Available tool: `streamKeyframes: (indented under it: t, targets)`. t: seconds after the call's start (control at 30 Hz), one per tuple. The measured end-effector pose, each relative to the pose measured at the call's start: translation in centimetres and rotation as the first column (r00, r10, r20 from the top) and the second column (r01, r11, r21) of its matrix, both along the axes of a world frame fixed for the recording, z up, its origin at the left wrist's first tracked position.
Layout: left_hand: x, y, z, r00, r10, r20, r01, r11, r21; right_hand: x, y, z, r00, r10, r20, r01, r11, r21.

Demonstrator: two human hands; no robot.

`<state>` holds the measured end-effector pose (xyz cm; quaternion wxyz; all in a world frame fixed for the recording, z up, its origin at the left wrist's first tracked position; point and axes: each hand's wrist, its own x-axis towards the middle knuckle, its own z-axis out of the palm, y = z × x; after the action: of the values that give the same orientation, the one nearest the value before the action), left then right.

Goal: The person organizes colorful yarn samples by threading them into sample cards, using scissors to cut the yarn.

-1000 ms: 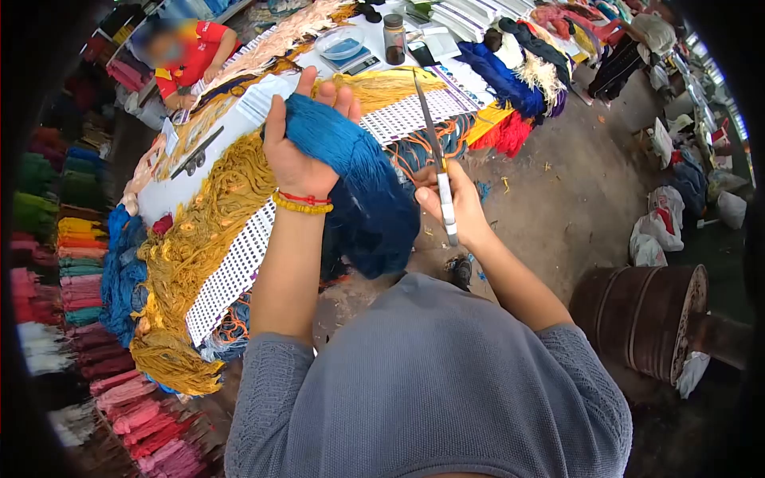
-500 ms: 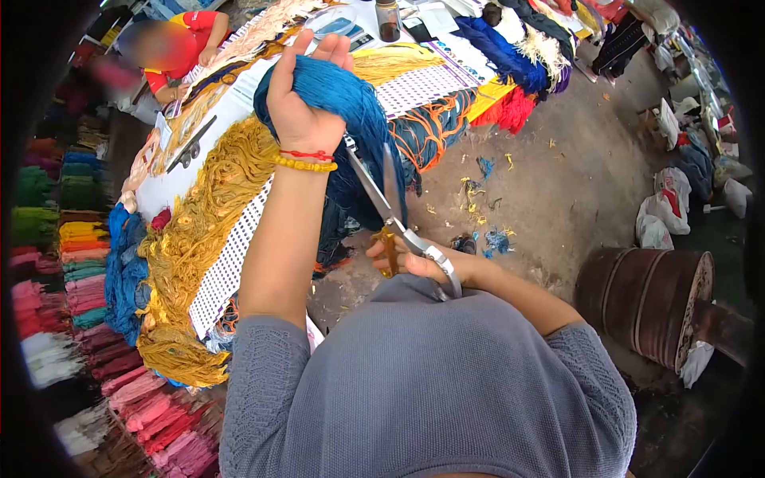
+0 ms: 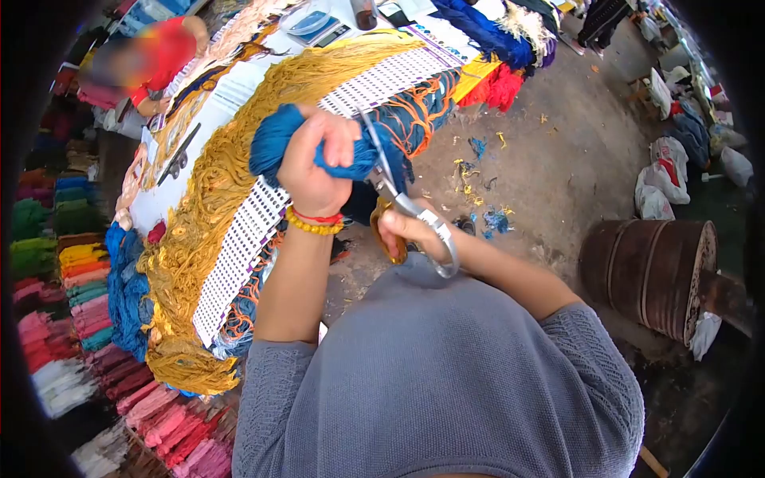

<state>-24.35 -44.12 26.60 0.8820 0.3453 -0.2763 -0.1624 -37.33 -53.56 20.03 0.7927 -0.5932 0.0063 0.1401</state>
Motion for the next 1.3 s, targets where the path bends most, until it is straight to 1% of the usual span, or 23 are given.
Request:
streamKeyframes:
  t: [0.07, 0.13, 0.2, 0.3, 0.33, 0.37, 0.4, 0.5, 0.57, 0.63, 0.67, 0.7, 0.73, 0.77, 0.8, 0.93, 1.03, 1.07, 1.1, 1.13, 1.17, 1.23, 1.3]
  targets:
    - [0.0, 0.5, -0.3, 0.999, -0.047, -0.008, 0.047, 0.998, -0.036, -1.0, 0.3, 1.3, 0.997, -0.006, -0.082, 0.011, 0.998, 0.062]
    - [-0.9, 0.8, -0.6, 0.998, -0.065, -0.005, 0.065, 0.997, -0.038, -1.5, 0.5, 1.1, 0.995, -0.029, -0.100, 0.031, 0.999, 0.018]
    - [-1.9, 1.3, -1.2, 0.992, -0.119, 0.045, 0.120, 0.993, -0.013, -1.6, 0.0, -0.1, 0.998, 0.033, -0.053, -0.034, 0.999, -0.033]
    - [-3.1, 1.1, -1.5, 0.987, -0.158, 0.031, 0.159, 0.987, -0.038, -1.7, -0.4, -0.5, 1.000, 0.020, 0.017, -0.019, 1.000, -0.022]
    - [-3.0, 1.0, -1.2, 0.993, -0.111, 0.045, 0.112, 0.994, -0.017, -1.6, -0.3, -0.4, 0.999, 0.016, 0.040, -0.012, 0.995, -0.096]
    - [-2.8, 0.8, -0.9, 0.994, -0.096, 0.047, 0.094, 0.995, 0.037, -1.7, -0.4, 0.0, 1.000, 0.026, -0.002, -0.026, 0.999, -0.047]
    - [-2.3, 0.8, -0.7, 0.993, -0.110, 0.049, 0.108, 0.994, 0.028, -1.9, -0.4, 0.7, 0.998, 0.039, -0.040, -0.039, 0.999, 0.003]
    - [-1.4, 1.0, -0.1, 0.997, -0.055, 0.051, 0.053, 0.998, 0.040, -2.8, -0.4, 1.3, 0.998, 0.002, -0.062, -0.004, 0.999, -0.032]
    - [-1.6, 1.3, -0.2, 0.994, -0.104, 0.019, 0.104, 0.995, 0.000, -3.1, -0.5, 1.1, 0.998, 0.006, -0.070, -0.011, 0.997, -0.075]
    - [-2.3, 1.2, -1.3, 0.995, -0.078, 0.067, 0.077, 0.997, 0.006, -3.2, -0.2, 1.4, 0.994, -0.057, -0.097, 0.048, 0.995, -0.091]
    - [-2.5, 1.4, -1.7, 0.983, -0.182, 0.025, 0.182, 0.983, 0.001, -3.0, -0.2, 0.8, 0.993, -0.050, -0.106, 0.044, 0.997, -0.058]
    - [-3.7, 1.2, -2.1, 0.991, -0.124, -0.042, 0.125, 0.992, 0.029, -2.5, 0.0, -0.5, 0.996, -0.074, -0.040, 0.074, 0.997, -0.007]
    - [-3.6, 0.8, -2.4, 0.986, -0.158, 0.044, 0.159, 0.987, -0.030, -2.4, 0.1, -0.4, 0.996, -0.056, -0.074, 0.055, 0.998, -0.007]
    - [-3.1, 1.0, -2.3, 0.983, -0.182, 0.013, 0.182, 0.983, -0.035, -2.4, 0.0, -0.4, 0.994, -0.040, -0.106, 0.039, 0.999, -0.009]
    - [-2.6, 1.1, -2.1, 0.984, -0.176, -0.007, 0.175, 0.983, -0.050, -2.5, -0.1, -0.6, 0.992, -0.044, -0.121, 0.035, 0.997, -0.069]
    - [-1.3, 1.6, -1.2, 0.987, -0.136, -0.082, 0.129, 0.988, -0.082, -2.4, 0.0, 0.4, 0.994, -0.025, -0.106, 0.016, 0.996, -0.083]
    - [-2.0, 1.6, -1.4, 0.988, -0.128, -0.090, 0.120, 0.989, -0.086, -1.9, -0.2, 0.3, 0.996, -0.047, -0.070, 0.034, 0.984, -0.175]
    - [-2.2, 1.6, -1.7, 0.978, -0.191, -0.085, 0.184, 0.979, -0.086, -1.6, 0.3, 0.3, 0.991, -0.122, -0.062, 0.112, 0.983, -0.144]
    - [-2.6, 1.3, -1.7, 0.985, -0.166, -0.046, 0.163, 0.985, -0.062, -1.3, 0.8, 0.2, 0.979, -0.196, -0.056, 0.188, 0.976, -0.113]
    - [-2.6, 1.4, -1.2, 0.986, -0.150, -0.072, 0.147, 0.988, -0.045, -1.2, 0.2, 1.4, 0.995, -0.093, -0.025, 0.089, 0.985, -0.147]
    - [-2.3, 1.5, -0.9, 0.984, -0.149, -0.100, 0.142, 0.987, -0.077, -1.3, 0.0, 1.4, 0.996, -0.089, -0.021, 0.085, 0.985, -0.147]
    - [-1.6, 1.7, -0.2, 0.979, -0.129, -0.158, 0.115, 0.989, -0.096, -1.7, 0.0, 1.1, 0.976, -0.114, -0.184, 0.083, 0.982, -0.167]
    - [-1.4, 1.6, 0.4, 0.982, -0.018, -0.186, 0.010, 0.999, -0.044, -1.5, -0.2, 0.5, 0.961, -0.259, -0.099, 0.234, 0.950, -0.209]
